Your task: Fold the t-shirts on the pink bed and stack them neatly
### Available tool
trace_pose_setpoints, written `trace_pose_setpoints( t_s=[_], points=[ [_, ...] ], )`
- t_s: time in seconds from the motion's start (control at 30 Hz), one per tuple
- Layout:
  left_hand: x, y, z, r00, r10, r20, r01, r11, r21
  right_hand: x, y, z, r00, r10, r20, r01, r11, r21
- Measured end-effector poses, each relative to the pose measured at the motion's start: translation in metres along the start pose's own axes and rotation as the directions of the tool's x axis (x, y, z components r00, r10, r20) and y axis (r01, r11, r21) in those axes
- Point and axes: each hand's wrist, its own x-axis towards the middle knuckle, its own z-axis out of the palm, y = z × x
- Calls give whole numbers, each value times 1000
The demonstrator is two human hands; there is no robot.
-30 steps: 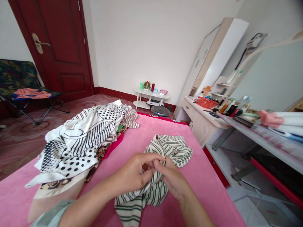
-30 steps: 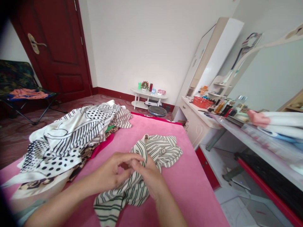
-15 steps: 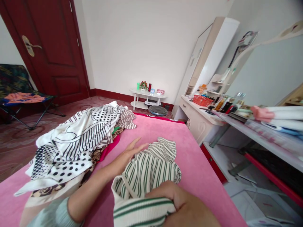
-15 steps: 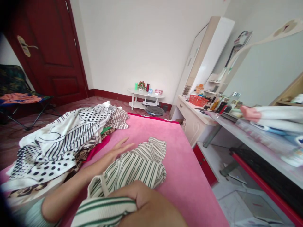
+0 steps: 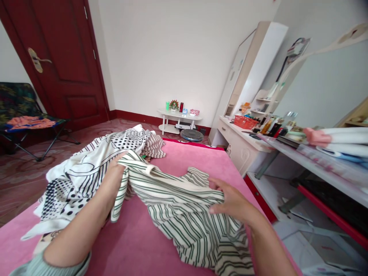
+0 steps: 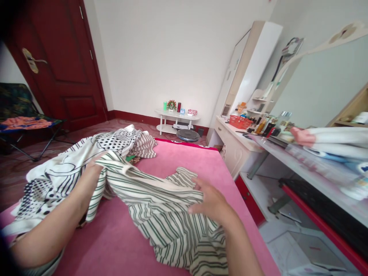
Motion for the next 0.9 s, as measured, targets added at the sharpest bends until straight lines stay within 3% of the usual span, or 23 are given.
trace_pose_setpoints(
  t_s=[0.03,0.1,0.23,0.3,0.33,0.37,0.47,0.6,0.7,0.8,0.9],
  points=[
    [-3,-6,4,993,-25,119,15,997,80,3,6,9,997,14,75,-7,996,-92],
    [-13,-20,14,922,-62,383,-51,959,279,5,11,27,983,53,176,-4,963,-270],
    [-40,-45,37,667,-31,744,-428,802,417,7,8,55,985,125,118,-44,849,-527],
    [-54,-52,44,541,-93,836,-565,696,443,9,7,66,993,96,66,-42,821,-569],
    [-60,-53,46,515,-146,844,-607,634,480,9,7,69,996,80,37,-44,816,-576],
    [-66,-54,47,519,-196,832,-632,567,528,9,8,70,998,65,10,-47,820,-570],
    [-78,-50,43,604,-263,752,-649,385,656,1,13,63,998,55,-10,-54,891,-451],
    [-91,-38,27,668,-268,695,-646,256,719,-30,18,50,990,42,131,-15,979,-205],
    [-101,-26,12,678,-280,680,-651,202,732,-57,21,63,989,2,150,29,979,-204],
    [-105,-14,-5,671,-327,665,-642,192,742,-72,22,81,999,36,41,-23,963,-269],
    [-107,-6,-24,653,-370,661,-610,260,749,-75,12,70,995,-19,-97,-6,969,-245]
  ],
)
